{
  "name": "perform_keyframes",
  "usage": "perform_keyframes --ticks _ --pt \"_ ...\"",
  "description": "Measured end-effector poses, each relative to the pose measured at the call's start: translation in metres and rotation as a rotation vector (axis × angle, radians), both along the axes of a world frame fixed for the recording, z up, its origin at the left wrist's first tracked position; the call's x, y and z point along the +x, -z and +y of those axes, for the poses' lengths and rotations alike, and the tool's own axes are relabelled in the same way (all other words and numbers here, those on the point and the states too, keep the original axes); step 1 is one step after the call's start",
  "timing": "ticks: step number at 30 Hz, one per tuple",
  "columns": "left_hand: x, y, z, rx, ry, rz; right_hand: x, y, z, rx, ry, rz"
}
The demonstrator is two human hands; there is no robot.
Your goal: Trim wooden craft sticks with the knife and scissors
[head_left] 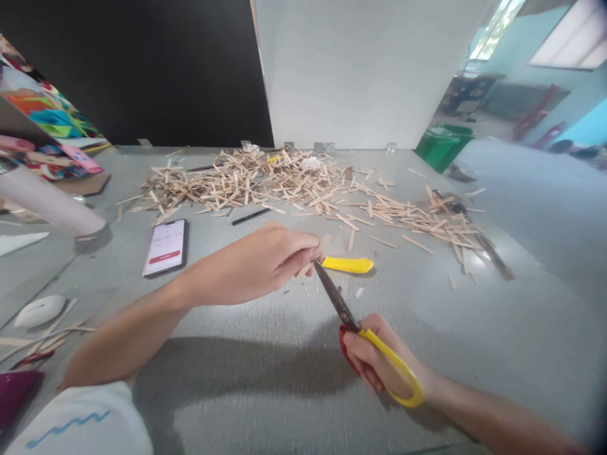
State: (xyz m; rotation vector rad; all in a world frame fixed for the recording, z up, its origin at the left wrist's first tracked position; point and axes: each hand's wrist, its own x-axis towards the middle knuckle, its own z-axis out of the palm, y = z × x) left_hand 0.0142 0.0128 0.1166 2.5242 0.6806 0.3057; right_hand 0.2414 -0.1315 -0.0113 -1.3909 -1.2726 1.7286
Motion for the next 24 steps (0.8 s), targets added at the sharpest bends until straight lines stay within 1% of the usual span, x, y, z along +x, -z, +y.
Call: perform_keyframes --ticks 6,10,14,20,24 --pt "0.001 -0.001 -0.001 0.024 -0.004 0.004 0.001 -0.005 0.001 0.0 -0.05 0.008" --pt "0.0 -0.002 -0.002 0.022 0.004 0.024 0.001 -0.008 0.001 -0.02 -0.092 0.069" --pt "0.0 0.0 0.0 0.048 0.01 0.046 0.003 -0.003 -0.001 -0.026 -0.125 0.149" --pt "-0.001 0.002 0.001 0.036 0.0 0.111 0.004 0.008 0.0 -0.04 -0.105 0.209" --pt "0.0 0.006 0.003 0.094 -0.042 0.071 0.005 0.012 0.0 -0.023 -0.075 0.213"
